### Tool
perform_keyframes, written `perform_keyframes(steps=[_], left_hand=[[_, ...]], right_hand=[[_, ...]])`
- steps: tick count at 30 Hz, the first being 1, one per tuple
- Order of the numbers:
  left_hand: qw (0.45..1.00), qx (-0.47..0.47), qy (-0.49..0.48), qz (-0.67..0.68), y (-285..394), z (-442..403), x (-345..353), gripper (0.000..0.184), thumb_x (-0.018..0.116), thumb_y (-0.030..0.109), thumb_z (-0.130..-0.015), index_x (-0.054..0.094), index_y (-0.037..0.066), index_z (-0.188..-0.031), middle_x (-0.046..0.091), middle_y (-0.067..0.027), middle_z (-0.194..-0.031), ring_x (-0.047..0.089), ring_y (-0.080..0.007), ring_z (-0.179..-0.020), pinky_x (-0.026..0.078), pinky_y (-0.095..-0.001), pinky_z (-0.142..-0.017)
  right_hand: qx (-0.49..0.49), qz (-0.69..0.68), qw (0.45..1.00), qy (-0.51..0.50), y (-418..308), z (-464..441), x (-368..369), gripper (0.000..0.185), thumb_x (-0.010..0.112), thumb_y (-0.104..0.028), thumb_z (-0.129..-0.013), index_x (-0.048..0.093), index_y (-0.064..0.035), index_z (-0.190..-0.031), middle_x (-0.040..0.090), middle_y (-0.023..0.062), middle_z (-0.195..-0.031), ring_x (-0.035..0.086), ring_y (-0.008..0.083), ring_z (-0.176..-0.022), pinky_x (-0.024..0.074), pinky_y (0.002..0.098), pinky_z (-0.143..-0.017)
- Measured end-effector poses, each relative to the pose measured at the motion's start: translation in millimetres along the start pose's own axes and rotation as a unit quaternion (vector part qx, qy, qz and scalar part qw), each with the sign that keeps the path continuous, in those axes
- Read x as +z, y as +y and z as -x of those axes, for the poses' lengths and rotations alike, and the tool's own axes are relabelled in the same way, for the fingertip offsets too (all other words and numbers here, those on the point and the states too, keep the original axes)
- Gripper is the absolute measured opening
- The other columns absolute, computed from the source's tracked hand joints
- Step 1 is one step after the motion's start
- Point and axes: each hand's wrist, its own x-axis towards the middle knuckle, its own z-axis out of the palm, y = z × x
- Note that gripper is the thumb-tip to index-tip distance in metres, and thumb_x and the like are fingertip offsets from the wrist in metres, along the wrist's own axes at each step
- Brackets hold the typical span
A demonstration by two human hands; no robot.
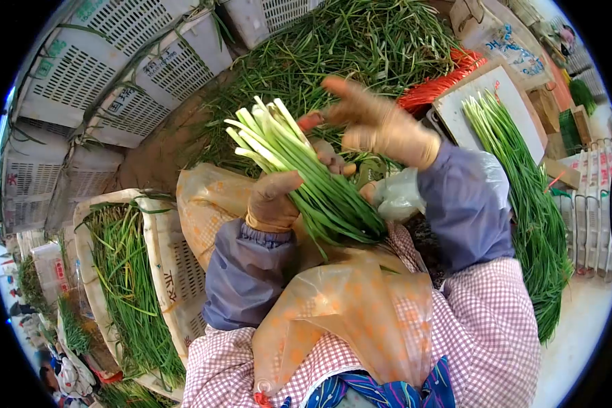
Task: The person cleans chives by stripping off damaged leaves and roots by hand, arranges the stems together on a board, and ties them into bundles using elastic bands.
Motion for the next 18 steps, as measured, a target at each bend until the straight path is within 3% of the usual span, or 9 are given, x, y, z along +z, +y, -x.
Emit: perform_keyframes(steps=[1,2,3,5,10,14,16,17,18], left_hand=[[0.999,0.029,-0.004,0.014,0.8,-1.7,1.5,0.077,0.069,0.017,-0.066,0.036,0.003,-0.134,0.054,-0.0101,-0.093,0.054,-0.0261,-0.09,0.045,-0.0444,-0.09],[0.998,0.055,-0.01,0.03,-0.4,-2.9,4.0,0.076,0.069,0.016,-0.068,0.035,0.004,-0.134,0.054,-0.0103,-0.094,0.054,-0.0262,-0.09,0.045,-0.045,-0.09],[0.996,0.076,0.027,0.028,4.1,-2.9,9.7,0.075,0.068,0.014,-0.069,0.034,0.004,-0.135,0.052,-0.0103,-0.093,0.053,-0.0258,-0.09,0.044,-0.0461,-0.092],[0.994,0.101,0.039,-0.008,8.7,-4.4,5.7,0.071,0.063,0.018,-0.074,0.032,0.003,-0.136,0.054,-0.0165,-0.107,0.054,-0.0302,-0.101,0.044,-0.0485,-0.093],[0.982,0.078,0.141,-0.095,16.9,14.9,29.4,0.067,0.057,0.029,-0.084,0.028,0.005,-0.139,0.05,-0.0187,-0.123,0.053,-0.0347,-0.11,0.044,-0.0496,-0.094],[0.954,0.011,0.172,-0.246,28.4,12.8,53.7,0.067,0.062,0.027,-0.086,0.027,0.012,-0.141,0.055,-0.0139,-0.115,0.058,-0.0279,-0.103,0.052,-0.0415,-0.084],[0.969,-0.018,0.173,-0.177,32.8,3.7,51.3,0.059,0.057,0.008,-0.088,0.029,0.011,-0.139,0.058,-0.0108,-0.107,0.06,-0.0233,-0.098,0.054,-0.0379,-0.079],[0.971,-0.016,0.169,-0.166,32.1,1.5,43.8,0.055,0.056,0.007,-0.088,0.031,0.011,-0.137,0.058,-0.0111,-0.107,0.061,-0.0234,-0.097,0.055,-0.0378,-0.079],[0.974,-0.014,0.168,-0.154,30.5,-2.2,39.7,0.052,0.055,0.005,-0.088,0.034,0.011,-0.135,0.058,-0.0114,-0.107,0.061,-0.0234,-0.096,0.055,-0.0377,-0.079]], right_hand=[[0.036,-0.098,0.993,-0.051,8.3,7.2,21.8,0.105,0.081,-0.035,-0.066,0.016,-0.0134,-0.146,0.048,0.0118,-0.125,0.047,0.0235,-0.112,0.0355,0.0379,-0.099],[0.055,-0.034,0.997,-0.045,8.6,13.5,42.0,0.115,0.085,-0.038,-0.06,0.014,-0.0114,-0.146,0.046,0.0093,-0.127,0.043,0.0214,-0.116,0.0327,0.0358,-0.101],[-0.046,-0.044,0.997,-0.04,46.4,11.9,59.5,0.099,0.082,-0.018,-0.065,0.021,-0.007,-0.142,0.045,0.012,-0.129,0.04,0.0215,-0.121,0.0321,0.0338,-0.103],[0.036,-0.244,0.968,-0.039,32.7,18.5,89.6,0.093,0.083,-0.02,-0.063,0.028,-0.0061,-0.138,0.044,0.0079,-0.13,0.04,0.0167,-0.12,0.0326,0.0331,-0.102],[0.034,-0.113,0.993,0.026,22.9,23.6,99.3,0.042,0.075,-0.017,-0.064,0.061,-0.001,-0.1,0.066,0.0054,-0.089,0.057,0.0127,-0.083,0.0484,0.03,-0.076],[0.075,-0.005,0.997,0.013,15.3,32.7,93.9,0.041,0.075,-0.024,-0.066,0.063,-0.0024,-0.099,0.067,0.0085,-0.088,0.06,0.0142,-0.082,0.0481,0.0294,-0.073],[0.064,-0.068,0.995,0.026,13.0,38.4,100.6,0.039,0.075,-0.027,-0.067,0.064,-0.0021,-0.095,0.068,0.0085,-0.086,0.061,0.0157,-0.081,0.0483,0.0295,-0.075],[0.056,-0.102,0.993,-0.03,26.6,34.3,96.7,0.062,0.077,-0.029,-0.065,0.056,-0.0016,-0.116,0.065,0.0139,-0.101,0.061,0.0196,-0.09,0.0475,0.0302,-0.08],[0.053,-0.1,0.993,-0.022,22.6,39.9,84.7,0.062,0.077,-0.029,-0.065,0.056,-0.0016,-0.116,0.065,0.0139,-0.101,0.061,0.0196,-0.09,0.0475,0.0302,-0.08]])
